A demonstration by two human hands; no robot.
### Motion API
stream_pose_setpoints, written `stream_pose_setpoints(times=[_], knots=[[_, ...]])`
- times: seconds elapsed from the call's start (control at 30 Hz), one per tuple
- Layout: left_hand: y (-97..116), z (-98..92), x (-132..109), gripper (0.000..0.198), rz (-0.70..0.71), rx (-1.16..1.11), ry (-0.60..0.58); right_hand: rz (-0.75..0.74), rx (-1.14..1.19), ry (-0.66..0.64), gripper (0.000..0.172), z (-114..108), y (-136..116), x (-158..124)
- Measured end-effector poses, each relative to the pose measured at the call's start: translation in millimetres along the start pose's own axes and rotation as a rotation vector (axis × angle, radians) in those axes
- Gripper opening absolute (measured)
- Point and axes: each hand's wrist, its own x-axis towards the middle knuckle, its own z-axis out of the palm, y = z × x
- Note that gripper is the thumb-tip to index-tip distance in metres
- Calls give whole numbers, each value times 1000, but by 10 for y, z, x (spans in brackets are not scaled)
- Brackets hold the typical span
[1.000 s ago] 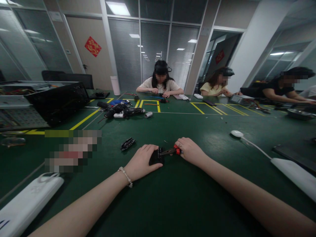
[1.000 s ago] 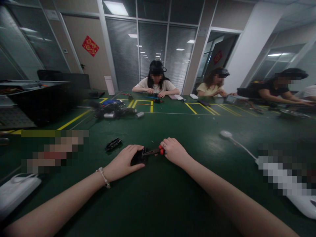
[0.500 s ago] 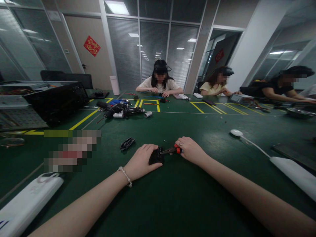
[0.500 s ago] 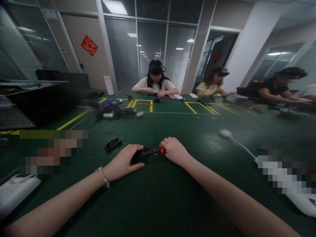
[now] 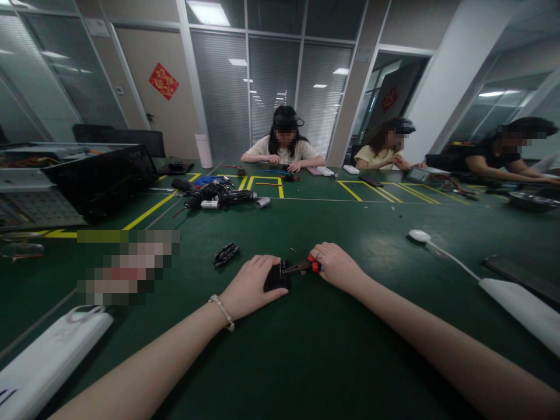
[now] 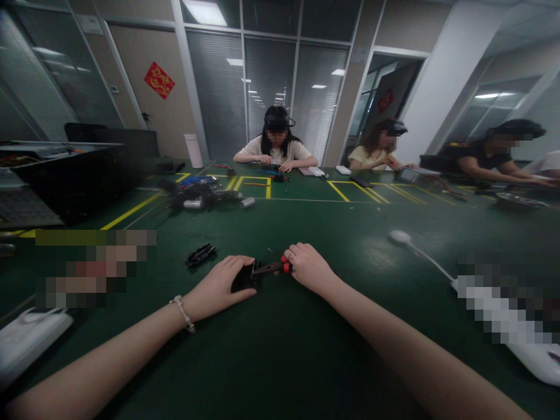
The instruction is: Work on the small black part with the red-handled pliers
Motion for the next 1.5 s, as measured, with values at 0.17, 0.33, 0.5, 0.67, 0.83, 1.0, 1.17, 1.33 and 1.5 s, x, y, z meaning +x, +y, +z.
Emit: stream_pose_setpoints(times=[0.17,0.33,0.5,0.67,0.83,1.0,1.17,1.33,1.5], knots=[[-4,22,4,54,27,15,24,21,-19,1,22,6,-1,0],[-20,32,2,54,32,14,25,19,-12,5,24,11,14,-11],[-27,33,3,54,26,8,17,6,1,0,23,9,22,-13],[-18,22,0,54,18,9,10,-20,2,1,23,14,26,-7],[-10,6,6,54,19,10,10,-21,-3,6,23,17,22,-7],[-8,10,7,53,20,11,11,-6,-19,5,25,26,12,-5],[-13,25,-1,52,36,16,23,15,-29,1,24,39,9,-5],[-14,23,-2,53,30,16,19,10,-25,4,24,16,6,-4],[-7,11,1,53,28,8,8,-1,-17,-2,23,15,15,1]])
